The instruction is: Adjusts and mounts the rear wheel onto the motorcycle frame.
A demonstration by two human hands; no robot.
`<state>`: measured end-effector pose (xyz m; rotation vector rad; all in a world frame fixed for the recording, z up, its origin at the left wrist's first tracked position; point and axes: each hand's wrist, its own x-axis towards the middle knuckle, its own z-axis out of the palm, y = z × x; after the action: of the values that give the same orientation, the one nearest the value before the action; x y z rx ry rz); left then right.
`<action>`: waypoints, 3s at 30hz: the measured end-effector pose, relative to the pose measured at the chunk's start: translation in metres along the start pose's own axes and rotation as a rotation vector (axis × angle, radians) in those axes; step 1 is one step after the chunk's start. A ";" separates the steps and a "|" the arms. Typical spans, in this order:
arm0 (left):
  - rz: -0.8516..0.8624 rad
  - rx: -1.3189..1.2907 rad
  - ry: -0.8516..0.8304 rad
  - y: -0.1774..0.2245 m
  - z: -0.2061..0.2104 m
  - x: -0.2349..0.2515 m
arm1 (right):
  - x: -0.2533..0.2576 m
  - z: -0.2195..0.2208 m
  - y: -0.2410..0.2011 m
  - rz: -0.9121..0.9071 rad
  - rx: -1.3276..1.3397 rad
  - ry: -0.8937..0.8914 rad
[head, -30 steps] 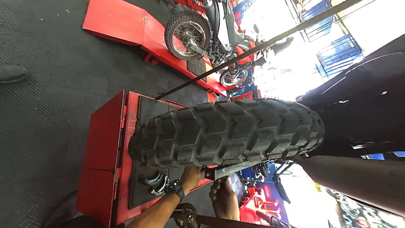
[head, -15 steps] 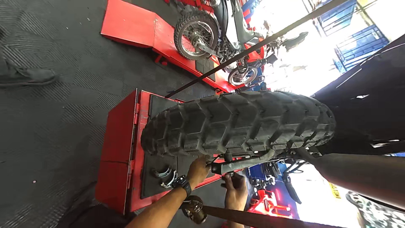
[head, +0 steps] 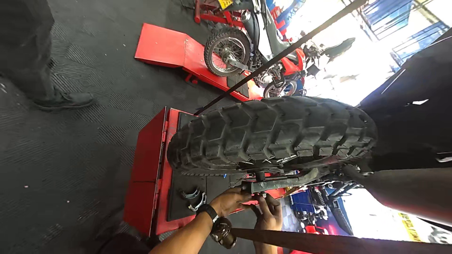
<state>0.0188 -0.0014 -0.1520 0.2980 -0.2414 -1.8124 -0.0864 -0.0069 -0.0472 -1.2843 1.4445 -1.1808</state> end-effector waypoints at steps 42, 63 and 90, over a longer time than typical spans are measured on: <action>0.083 -0.110 -0.083 0.003 0.012 0.011 | 0.001 -0.003 -0.011 0.173 0.063 0.004; -0.490 0.981 0.565 -0.031 -0.127 0.004 | 0.011 0.030 0.180 1.029 0.085 -0.127; 0.850 1.088 1.106 0.028 -0.089 -0.164 | 0.028 0.004 0.049 0.443 0.471 -0.120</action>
<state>0.1135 0.1488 -0.2147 1.5990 -0.4419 -0.3632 -0.0949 -0.0342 -0.0966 -0.6567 1.1873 -1.0370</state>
